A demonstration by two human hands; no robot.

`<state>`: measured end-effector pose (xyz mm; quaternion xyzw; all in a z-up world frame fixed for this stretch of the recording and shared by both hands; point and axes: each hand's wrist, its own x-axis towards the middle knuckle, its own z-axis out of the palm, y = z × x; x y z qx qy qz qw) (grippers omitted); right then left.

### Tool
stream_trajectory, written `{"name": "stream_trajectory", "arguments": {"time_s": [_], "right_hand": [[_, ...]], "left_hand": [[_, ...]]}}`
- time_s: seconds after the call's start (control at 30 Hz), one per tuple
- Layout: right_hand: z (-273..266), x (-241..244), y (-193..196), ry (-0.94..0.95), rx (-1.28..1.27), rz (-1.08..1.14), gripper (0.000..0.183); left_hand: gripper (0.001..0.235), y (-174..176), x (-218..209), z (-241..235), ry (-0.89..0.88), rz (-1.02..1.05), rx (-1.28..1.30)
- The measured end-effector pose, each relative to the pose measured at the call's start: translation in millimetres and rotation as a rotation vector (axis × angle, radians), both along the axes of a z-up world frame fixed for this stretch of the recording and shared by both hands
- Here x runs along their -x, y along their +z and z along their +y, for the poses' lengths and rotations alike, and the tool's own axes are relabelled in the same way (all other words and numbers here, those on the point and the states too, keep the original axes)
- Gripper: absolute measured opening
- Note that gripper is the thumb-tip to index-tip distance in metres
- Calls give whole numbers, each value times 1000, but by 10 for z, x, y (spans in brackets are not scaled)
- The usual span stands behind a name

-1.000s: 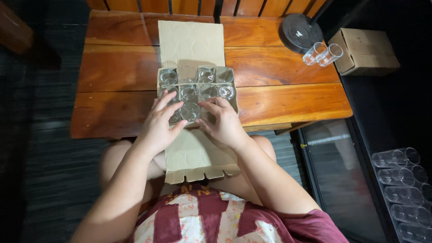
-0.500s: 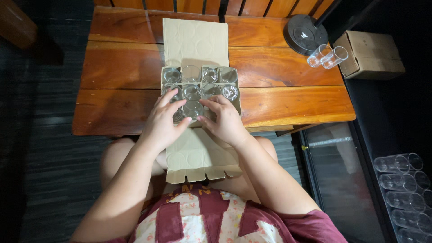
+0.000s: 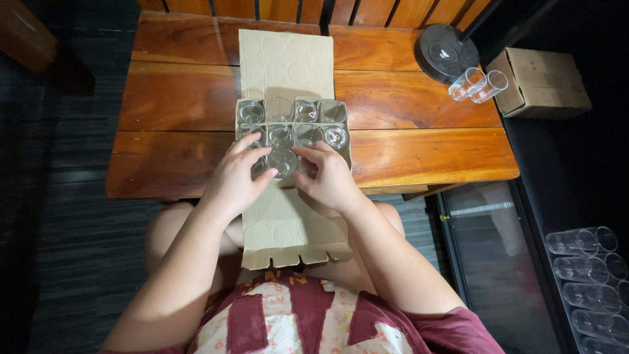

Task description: The person opens a cardboard box containing small clear glasses and removes them one by one, placing them on a wooden bench. The person continues until all glasses are removed from the box.

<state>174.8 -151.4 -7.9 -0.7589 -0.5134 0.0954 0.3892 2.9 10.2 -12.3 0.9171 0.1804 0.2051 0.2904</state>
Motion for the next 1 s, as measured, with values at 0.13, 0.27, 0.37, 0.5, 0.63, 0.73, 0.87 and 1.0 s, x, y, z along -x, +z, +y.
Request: {"name": "stream_trajectory", "arguments": {"time_s": [0.13, 0.27, 0.37, 0.5, 0.63, 0.73, 0.87, 1.0], "right_hand": [[8, -18, 11, -13, 13, 47, 49], [20, -12, 57, -1, 41, 90, 53], [27, -3, 29, -22, 29, 85, 54], [34, 10, 41, -21, 46, 92, 56], [38, 29, 63, -37, 52, 116, 58], [44, 15, 69, -34, 50, 129, 59], [39, -9, 40, -26, 50, 167, 61], [26, 4, 84, -19, 55, 159, 61]], "left_hand": [[46, 113, 0, 27, -7, 74, 48], [51, 197, -22, 33, 5, 165, 80], [50, 243, -55, 32, 25, 208, 102], [50, 266, -75, 11, 40, 241, 104], [51, 318, -88, -15, 41, 247, 123], [51, 345, -97, -18, 50, 253, 133], [50, 381, -91, -25, 56, 257, 143], [49, 357, -84, -20, 42, 202, 147]]}}
